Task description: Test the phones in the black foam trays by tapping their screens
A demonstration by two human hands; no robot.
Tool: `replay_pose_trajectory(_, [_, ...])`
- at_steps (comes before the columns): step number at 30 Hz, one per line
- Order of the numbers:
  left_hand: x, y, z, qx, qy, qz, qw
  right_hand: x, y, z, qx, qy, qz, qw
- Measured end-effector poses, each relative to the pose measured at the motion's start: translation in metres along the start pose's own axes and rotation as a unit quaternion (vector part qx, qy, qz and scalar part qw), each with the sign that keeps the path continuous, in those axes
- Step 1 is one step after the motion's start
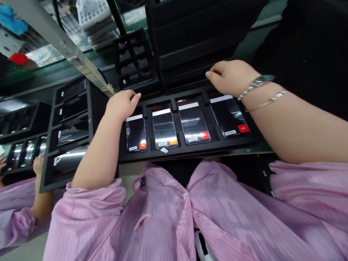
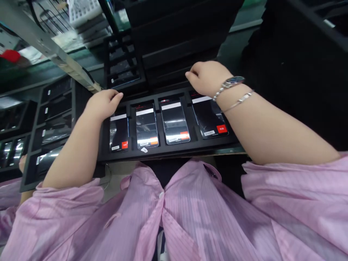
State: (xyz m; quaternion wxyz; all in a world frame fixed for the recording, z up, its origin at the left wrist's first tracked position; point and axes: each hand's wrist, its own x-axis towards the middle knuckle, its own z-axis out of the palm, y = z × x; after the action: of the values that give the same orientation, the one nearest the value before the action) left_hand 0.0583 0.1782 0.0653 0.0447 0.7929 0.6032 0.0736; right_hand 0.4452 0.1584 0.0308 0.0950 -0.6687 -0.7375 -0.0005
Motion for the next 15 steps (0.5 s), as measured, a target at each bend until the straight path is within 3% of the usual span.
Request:
replay_pose_trajectory(4, [0.007, -0.016, 0.033, 0.039, -0.019, 0.017, 0.999, 0.031, 0.016, 0.038, -0.016, -0.041, -0.013, 0.999])
replay_pose_trajectory(8, [0.007, -0.018, 0.039, 0.007, 0.014, 0.037, 0.999, 0.039, 0.022, 0.046, -0.018, -0.065, -0.022, 0.997])
replay_pose_trajectory(12, [0.027, 0.02, 0.037, -0.058, 0.04, 0.078, 0.994, 0.06, -0.015, 0.041, 0.008, -0.055, -0.052, 0.997])
replay_pose_trajectory(15, [0.035, 0.06, 0.049, -0.059, 0.013, 0.091, 0.994, 0.065, -0.061, 0.053, 0.038, -0.052, -0.073, 0.995])
